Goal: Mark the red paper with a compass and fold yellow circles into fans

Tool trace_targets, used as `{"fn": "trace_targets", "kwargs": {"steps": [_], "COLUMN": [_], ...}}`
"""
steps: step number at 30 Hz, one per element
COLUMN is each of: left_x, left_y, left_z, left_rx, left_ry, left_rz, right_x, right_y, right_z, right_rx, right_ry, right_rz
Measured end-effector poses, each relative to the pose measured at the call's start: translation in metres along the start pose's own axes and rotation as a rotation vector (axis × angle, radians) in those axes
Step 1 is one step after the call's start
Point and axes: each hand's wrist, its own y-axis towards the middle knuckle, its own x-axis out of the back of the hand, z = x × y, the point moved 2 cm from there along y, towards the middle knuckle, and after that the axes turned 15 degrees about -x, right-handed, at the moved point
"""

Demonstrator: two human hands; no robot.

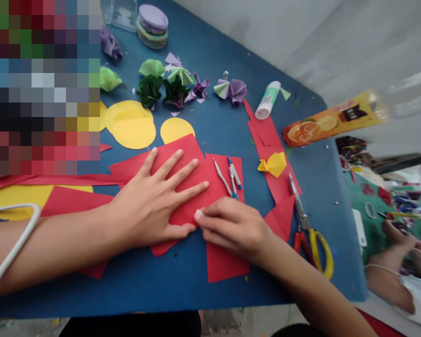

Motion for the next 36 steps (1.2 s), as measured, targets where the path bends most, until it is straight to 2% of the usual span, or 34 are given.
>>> {"fn": "trace_targets", "kwargs": {"steps": [4, 7, 10, 13, 17, 20, 23, 26, 30, 33, 36], "left_x": [0.002, 0.003, 0.001, 0.000, -0.003, -0.005, -0.006, -0.006, -0.006, -0.006, -0.005], "left_y": [0.000, 0.000, 0.000, 0.000, -0.001, -0.001, -0.002, -0.002, -0.001, 0.000, 0.000], "left_z": [-0.001, -0.002, -0.002, -0.002, -0.001, 0.000, 0.001, 0.001, 0.000, 0.000, 0.000], "left_rx": [0.014, 0.017, 0.004, -0.005, 0.006, -0.012, -0.018, -0.021, -0.013, -0.008, -0.001], "left_ry": [-0.004, 0.005, 0.013, 0.022, 0.028, 0.042, 0.040, 0.041, 0.043, 0.041, 0.036], "left_rz": [0.020, 0.018, 0.009, -0.001, -0.003, -0.044, -0.054, -0.052, -0.051, -0.040, -0.041], "right_x": [0.000, 0.000, 0.002, 0.002, 0.003, 0.002, 0.003, 0.003, 0.006, 0.006, 0.008], "right_y": [-0.001, -0.003, -0.004, -0.006, -0.007, -0.009, -0.010, -0.012, -0.012, -0.012, -0.012], "right_z": [0.002, 0.003, 0.002, 0.004, 0.003, 0.003, 0.001, 0.002, 0.002, 0.004, 0.004], "right_rx": [-0.049, -0.041, -0.099, -0.069, -0.138, -0.095, -0.162, -0.118, -0.179, -0.147, -0.192], "right_ry": [-0.044, -0.013, -0.068, -0.001, -0.040, 0.006, -0.069, -0.026, -0.085, -0.041, -0.092], "right_rz": [-0.038, -0.002, -0.060, 0.010, -0.053, 0.008, -0.056, 0.028, -0.038, 0.038, -0.020]}}
